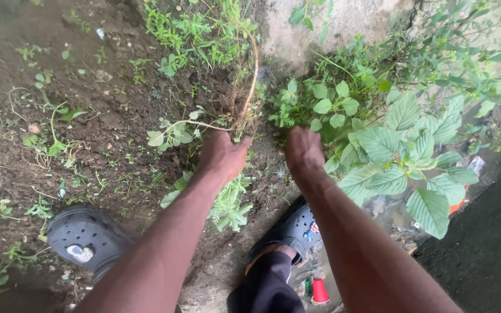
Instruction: Pulling weeds from a patch of dirt and placing them into a plastic bag.
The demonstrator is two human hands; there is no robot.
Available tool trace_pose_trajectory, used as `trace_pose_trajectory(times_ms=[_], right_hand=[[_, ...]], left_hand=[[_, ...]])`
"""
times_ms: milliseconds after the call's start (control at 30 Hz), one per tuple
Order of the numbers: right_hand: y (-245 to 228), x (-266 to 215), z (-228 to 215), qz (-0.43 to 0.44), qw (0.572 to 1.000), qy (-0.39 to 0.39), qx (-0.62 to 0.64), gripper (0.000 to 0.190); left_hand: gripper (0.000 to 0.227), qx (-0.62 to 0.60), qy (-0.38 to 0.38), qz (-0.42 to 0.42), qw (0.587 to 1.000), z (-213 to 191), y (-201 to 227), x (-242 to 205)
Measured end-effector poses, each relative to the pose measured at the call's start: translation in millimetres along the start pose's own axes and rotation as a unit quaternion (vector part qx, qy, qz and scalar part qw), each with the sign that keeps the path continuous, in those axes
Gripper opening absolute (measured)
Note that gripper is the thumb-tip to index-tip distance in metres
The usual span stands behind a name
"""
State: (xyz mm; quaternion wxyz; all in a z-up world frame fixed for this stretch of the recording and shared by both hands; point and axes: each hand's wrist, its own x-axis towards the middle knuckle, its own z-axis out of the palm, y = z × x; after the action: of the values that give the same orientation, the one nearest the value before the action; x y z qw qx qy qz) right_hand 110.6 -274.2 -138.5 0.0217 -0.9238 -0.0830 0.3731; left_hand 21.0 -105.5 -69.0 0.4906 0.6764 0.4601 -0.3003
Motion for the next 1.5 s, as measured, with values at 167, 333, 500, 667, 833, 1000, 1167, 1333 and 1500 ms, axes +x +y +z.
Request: trace_pose_trajectory(times_ms=[167, 333, 500, 667, 833, 1000, 1167, 1333, 1500], right_hand=[[15.2, 15.9, 36.6, -0.048, 0.991, -0.007, -0.128, 0.017], [3.5, 2.4, 29.4, -0.051, 0.989, -0.026, -0.137, 0.015], [7.8, -13.5, 38.7, -0.055, 0.994, 0.032, 0.094, 0.026], [-39.9, -68.2, 7.2, -0.053, 0.980, 0.027, 0.190, 0.023], [-103.2, -127.6, -28.0, 0.014, 0.934, -0.012, 0.356, 0.022], [-150.5, -153.7, -35.9, 0.002, 0.902, 0.093, 0.421, 0.018], [-175.0, -164.6, -51.1, -0.058, 0.923, 0.113, 0.364, 0.016], [-163.4, -166.1, -64.3, -0.174, 0.901, 0.081, 0.390, 0.022], [-134.3, -154.0, -66.8, -0.141, 0.791, 0.058, 0.592, 0.024]], left_hand=[[0.035, 0.004, -0.002, -0.003, 1.000, 0.2, -1.5, 0.4], [0.035, 0.002, -0.004, -0.001, 1.000, 1.4, -2.9, 4.3], [0.041, 0.012, -0.010, 0.004, 1.000, -6.8, -5.7, 5.1], [0.042, 0.002, -0.004, 0.002, 1.000, -26.5, -10.9, 0.1], [0.039, -0.032, 0.005, -0.011, 0.999, -57.6, -21.1, -6.8], [0.088, -0.132, -0.027, -0.048, 0.990, -100.5, -2.9, -45.8], [0.125, -0.166, -0.067, -0.065, 0.982, -122.0, -10.6, -43.5], [0.115, -0.168, -0.041, -0.098, 0.980, -141.4, 6.6, -51.5], [0.110, -0.195, -0.071, -0.024, 0.978, -130.0, 15.1, -42.8]])
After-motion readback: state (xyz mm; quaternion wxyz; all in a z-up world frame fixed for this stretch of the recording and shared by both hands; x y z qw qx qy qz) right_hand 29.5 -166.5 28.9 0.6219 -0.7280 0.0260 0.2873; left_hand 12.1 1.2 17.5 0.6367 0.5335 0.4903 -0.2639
